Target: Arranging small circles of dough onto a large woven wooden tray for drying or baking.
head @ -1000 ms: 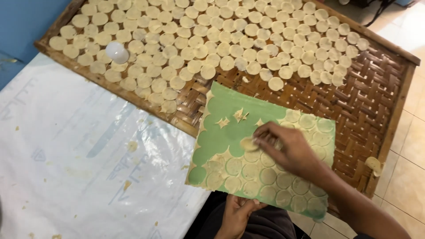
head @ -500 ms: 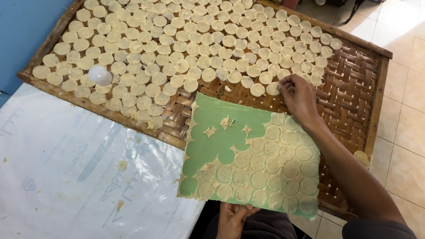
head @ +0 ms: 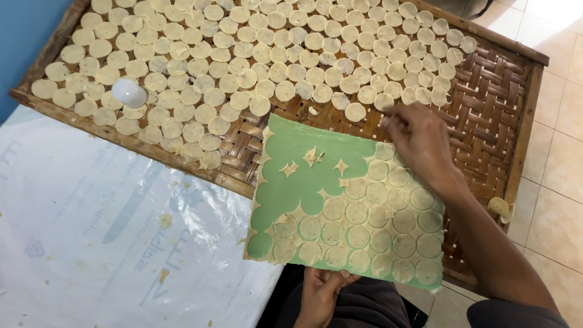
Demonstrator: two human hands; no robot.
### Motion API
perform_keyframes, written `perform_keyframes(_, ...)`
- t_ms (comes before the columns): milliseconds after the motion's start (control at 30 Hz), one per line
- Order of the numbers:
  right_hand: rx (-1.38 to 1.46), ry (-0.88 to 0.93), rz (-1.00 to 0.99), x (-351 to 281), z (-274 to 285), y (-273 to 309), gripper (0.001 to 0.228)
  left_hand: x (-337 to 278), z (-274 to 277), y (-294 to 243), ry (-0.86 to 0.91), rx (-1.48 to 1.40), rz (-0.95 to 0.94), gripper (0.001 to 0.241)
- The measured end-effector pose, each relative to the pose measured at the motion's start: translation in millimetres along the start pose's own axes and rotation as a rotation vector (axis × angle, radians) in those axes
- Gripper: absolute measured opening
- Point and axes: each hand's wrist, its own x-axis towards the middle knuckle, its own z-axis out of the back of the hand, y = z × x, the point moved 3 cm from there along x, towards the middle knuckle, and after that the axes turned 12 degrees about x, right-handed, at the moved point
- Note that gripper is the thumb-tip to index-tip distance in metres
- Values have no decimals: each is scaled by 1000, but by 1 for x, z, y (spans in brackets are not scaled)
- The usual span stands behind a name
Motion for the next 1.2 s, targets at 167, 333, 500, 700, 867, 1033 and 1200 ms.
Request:
perform_keyframes(167,-44,415,41,-43,-20,14,29,1,3,4,18,-28,-7,50)
perform_keyframes(333,-133,496,125,-63,-46,19,38,1,7,9,-6,-5,3,44)
perform_keyframes(500,-106,406,165,-56,-59,19,16,1,2,3,40,-8,-30,47)
perform_keyframes(700,86,275,126,-44,-29,60,28,1,2,2,4,-4,-2,47)
perform_keyframes(867,37,243,14,-49,-31,33,10,2,4,4,19,-24,-5,45)
perform_keyframes(1033,-128,414,-78,-63,-36,22,11,2,3,2,33,-19,-2,49)
perform_keyframes(1200,-288,442,14,-73,-40,30,35,2,4,6,3,-56,26,47)
